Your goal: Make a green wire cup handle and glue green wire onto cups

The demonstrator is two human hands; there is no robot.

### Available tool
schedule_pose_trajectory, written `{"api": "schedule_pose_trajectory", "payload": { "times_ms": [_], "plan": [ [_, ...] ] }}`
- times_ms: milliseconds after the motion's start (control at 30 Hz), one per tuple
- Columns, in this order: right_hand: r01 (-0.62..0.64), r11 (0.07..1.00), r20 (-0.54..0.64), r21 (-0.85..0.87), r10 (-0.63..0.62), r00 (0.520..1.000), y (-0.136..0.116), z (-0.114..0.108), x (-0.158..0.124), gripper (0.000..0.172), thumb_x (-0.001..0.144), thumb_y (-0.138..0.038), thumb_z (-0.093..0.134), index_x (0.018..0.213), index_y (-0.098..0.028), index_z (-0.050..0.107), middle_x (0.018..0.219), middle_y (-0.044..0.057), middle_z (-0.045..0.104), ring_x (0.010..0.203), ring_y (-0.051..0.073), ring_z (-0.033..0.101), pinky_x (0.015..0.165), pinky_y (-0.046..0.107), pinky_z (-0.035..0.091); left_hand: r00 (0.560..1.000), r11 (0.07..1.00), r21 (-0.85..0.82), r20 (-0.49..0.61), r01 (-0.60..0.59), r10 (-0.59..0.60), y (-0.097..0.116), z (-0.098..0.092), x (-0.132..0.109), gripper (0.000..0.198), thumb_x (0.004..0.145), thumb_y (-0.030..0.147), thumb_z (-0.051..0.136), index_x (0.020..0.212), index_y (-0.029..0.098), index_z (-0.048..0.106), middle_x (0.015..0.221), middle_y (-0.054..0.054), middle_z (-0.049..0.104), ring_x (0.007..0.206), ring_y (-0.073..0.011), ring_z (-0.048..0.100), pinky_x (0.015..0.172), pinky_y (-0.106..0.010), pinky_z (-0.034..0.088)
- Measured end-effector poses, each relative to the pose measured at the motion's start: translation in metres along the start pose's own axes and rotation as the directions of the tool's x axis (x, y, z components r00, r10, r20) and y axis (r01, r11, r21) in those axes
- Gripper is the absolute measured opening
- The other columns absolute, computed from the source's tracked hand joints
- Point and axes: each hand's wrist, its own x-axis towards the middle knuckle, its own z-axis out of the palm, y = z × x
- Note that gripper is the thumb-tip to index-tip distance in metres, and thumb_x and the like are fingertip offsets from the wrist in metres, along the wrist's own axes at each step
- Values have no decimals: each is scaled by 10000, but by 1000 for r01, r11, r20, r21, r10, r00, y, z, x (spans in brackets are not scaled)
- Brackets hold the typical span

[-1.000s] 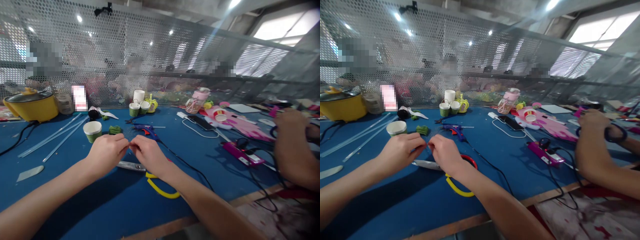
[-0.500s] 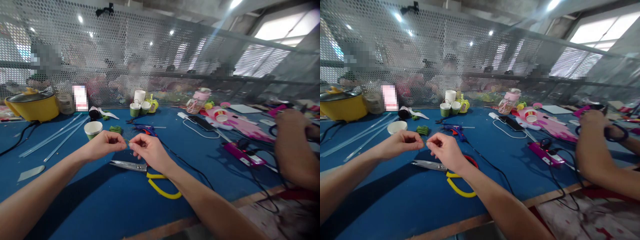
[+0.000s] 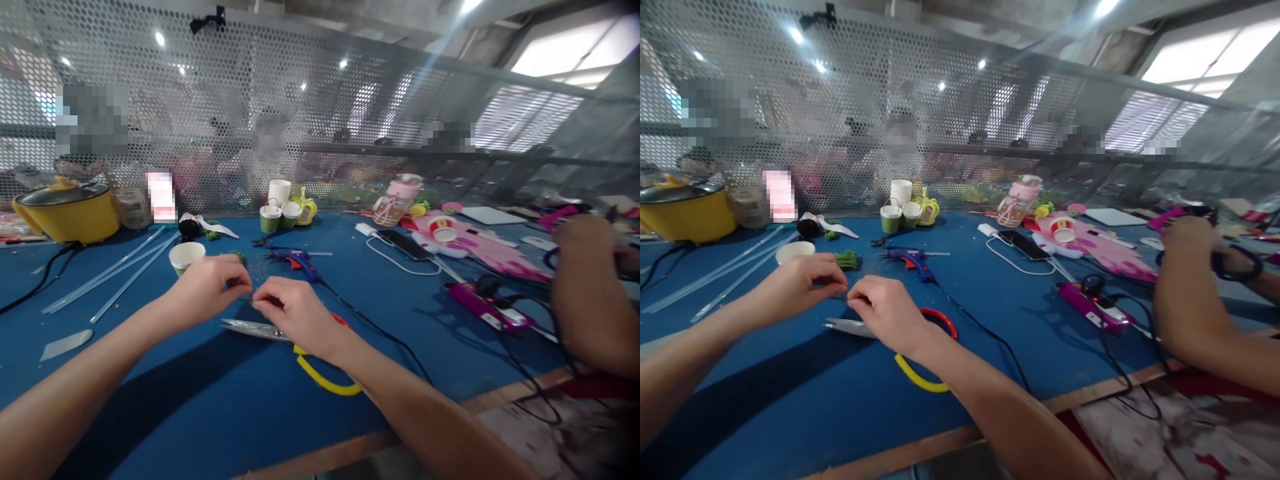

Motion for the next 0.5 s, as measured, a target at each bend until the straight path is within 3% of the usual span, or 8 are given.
{"api": "schedule_pose_trajectory", "payload": {
  "times_ms": [67, 133, 200, 267, 333, 500],
  "plan": [
    [-137, 962, 23, 235, 136, 990, -3, -2, 1, 56, 750, -148, 545, 705, -158, 576, 623, -12, 558, 560, 94, 538, 524, 213, 428, 991, 938, -324, 101, 121, -93, -11, -1, 2, 150, 729, 268, 544, 674, 144, 608, 632, -1, 569, 574, -96, 482, 528, -203, 367],
    [-259, 861, 65, 438, 257, 964, -4, -3, 2, 44, 743, -189, 562, 727, -150, 573, 578, -26, 547, 499, 82, 535, 464, 197, 435, 969, 791, -560, 167, 247, -184, -17, 5, 3, 169, 708, 303, 569, 687, 138, 600, 561, 25, 521, 507, -71, 424, 468, -187, 327],
    [-302, 765, 62, 569, 327, 943, -4, -3, 4, 71, 729, -211, 580, 726, -141, 564, 565, -28, 556, 476, 76, 538, 435, 188, 443, 944, 621, -717, 172, 315, -281, -17, 14, 3, 180, 688, 317, 590, 707, 137, 584, 511, 51, 465, 424, -43, 321, 397, -177, 243],
    [-288, 710, 11, 642, 367, 930, -2, -2, 5, 96, 713, -224, 598, 717, -136, 560, 586, -22, 577, 464, 68, 541, 421, 181, 448, 931, 501, -813, 133, 298, -339, -12, 24, 2, 189, 671, 319, 610, 721, 139, 578, 538, 51, 480, 398, -26, 263, 378, -179, 193],
    [-267, 684, -41, 679, 398, 916, 1, 0, 6, 114, 703, -233, 611, 717, -132, 558, 601, -18, 589, 455, 65, 543, 410, 177, 452, 923, 486, -840, 42, 239, -381, -4, 31, 0, 181, 666, 304, 615, 746, 143, 602, 523, 54, 467, 406, -29, 268, 388, -184, 195],
    [-291, 676, -66, 677, 450, 891, 5, 4, 8, 87, 700, -198, 605, 710, -133, 549, 576, -25, 579, 434, 64, 543, 392, 173, 457, 883, 672, -715, -170, 195, -437, 6, 38, -4, 154, 674, 259, 592, 758, 145, 653, 454, 60, 405, 435, -56, 293, 418, -197, 219]
  ]
}}
